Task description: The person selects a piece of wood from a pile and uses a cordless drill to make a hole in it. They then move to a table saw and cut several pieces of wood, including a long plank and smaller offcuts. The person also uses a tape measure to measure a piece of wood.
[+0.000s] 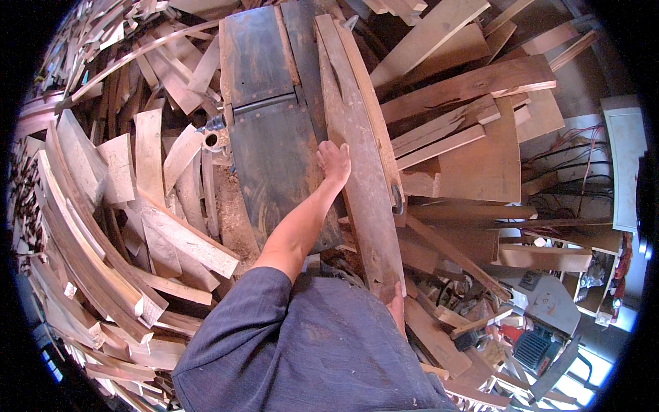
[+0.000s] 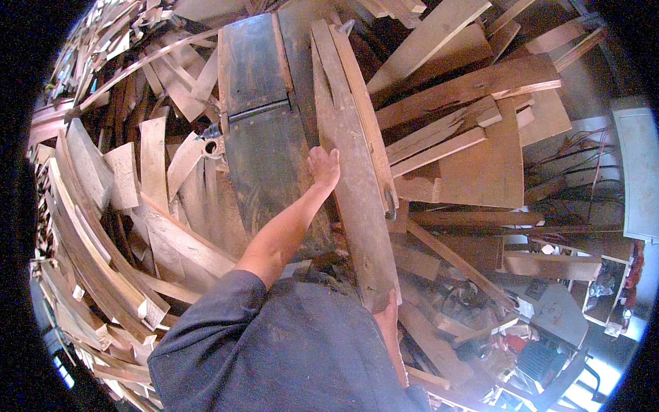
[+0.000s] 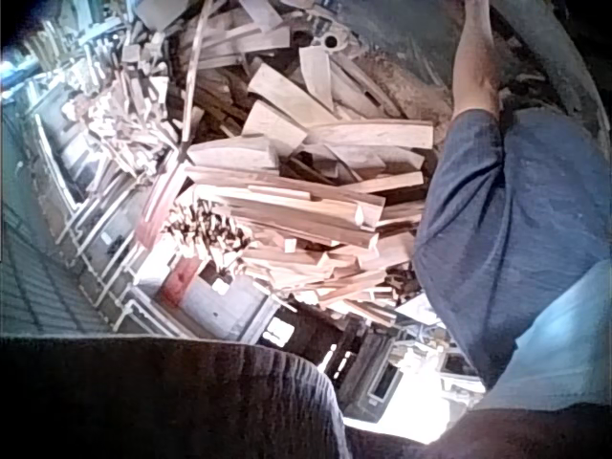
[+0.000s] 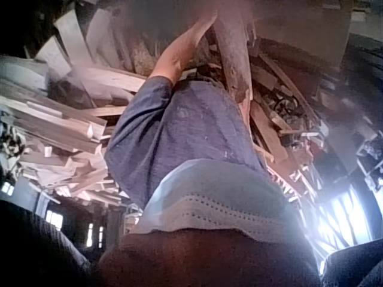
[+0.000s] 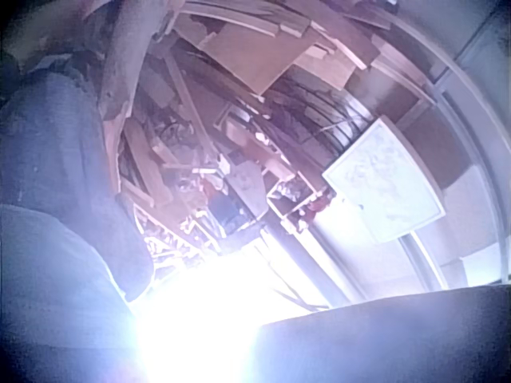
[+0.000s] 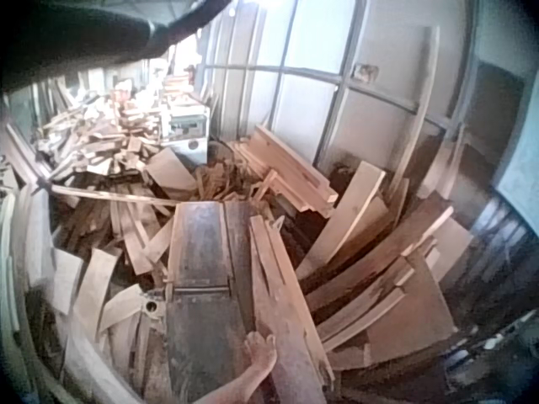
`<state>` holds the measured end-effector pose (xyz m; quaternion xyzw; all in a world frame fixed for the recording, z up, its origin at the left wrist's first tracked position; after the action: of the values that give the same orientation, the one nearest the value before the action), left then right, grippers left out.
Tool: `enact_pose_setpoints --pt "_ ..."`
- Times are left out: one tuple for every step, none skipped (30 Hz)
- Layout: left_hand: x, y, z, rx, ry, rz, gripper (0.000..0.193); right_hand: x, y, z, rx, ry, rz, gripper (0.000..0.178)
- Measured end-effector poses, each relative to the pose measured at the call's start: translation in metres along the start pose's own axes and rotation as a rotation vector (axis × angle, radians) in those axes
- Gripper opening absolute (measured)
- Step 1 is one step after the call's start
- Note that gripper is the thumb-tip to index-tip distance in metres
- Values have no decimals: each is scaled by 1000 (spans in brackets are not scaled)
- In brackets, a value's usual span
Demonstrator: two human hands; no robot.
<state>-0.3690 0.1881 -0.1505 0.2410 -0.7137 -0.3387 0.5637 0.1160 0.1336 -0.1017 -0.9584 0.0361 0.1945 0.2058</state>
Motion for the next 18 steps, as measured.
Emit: enact_pose_setpoints --pt "1 1 1 4 5 -10 42 6 2 4 -29 11 49 48" --pt "1 2 1 7 7 -19 42 22 7 19 -92 5 154 48" --pt "0 2 2 10 11 -28 43 37 12 32 -157 -2 259 48" --pt "1 4 2 8 10 -29 43 43 13 36 -162 6 262 48" --pt "1 5 1 5 9 -30 43 48 13 40 -167 15 266 48" --pt "2 7 1 3 8 -32 44 55 13 41 -150 28 232 47" --pt "2 5 3 0 12 -28 45 56 13 42 -137 37 195 47" --pt "3 3 5 -2 17 -23 46 45 11 33 -103 49 122 47" --pt "3 1 7 -5 22 -19 47 40 10 33 -99 46 114 48" --pt "1 -2 10 7 23 -20 46 34 8 31 -94 42 104 48" --pt "1 -5 13 20 25 -22 45 32 7 34 -120 23 158 50" --pt "0 0 13 19 12 -17 44 24 11 33 -141 8 231 51" --pt "-2 3 12 31 -19 -16 44 18 5 29 -28 -10 78 53" --pt "-3 6 10 43 -51 -14 44 13 -1 21 86 -25 -76 54" --pt "-1 11 8 57 -82 -13 44 5 -8 14 216 -54 -296 56" --pt "0 7 12 43 -69 -6 44 -1 -14 9 351 -68 -516 57" --pt "0 4 15 28 -57 1 44 -8 -20 4 505 -98 -798 58" --pt "-1 1 17 13 -46 7 44 -6 -22 9 471 -111 -729 57"
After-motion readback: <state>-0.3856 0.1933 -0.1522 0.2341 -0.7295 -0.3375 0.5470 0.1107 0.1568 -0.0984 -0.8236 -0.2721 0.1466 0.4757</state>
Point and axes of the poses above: each hand's wrist, its own z-axis towards the middle knuckle, its own x-axis out of the back of the hand, y = z × x, the point moved 7 cm from there along z, towards the middle knuckle, and after that the axes turned 2 degrees about -x, right-handed, at the moved point
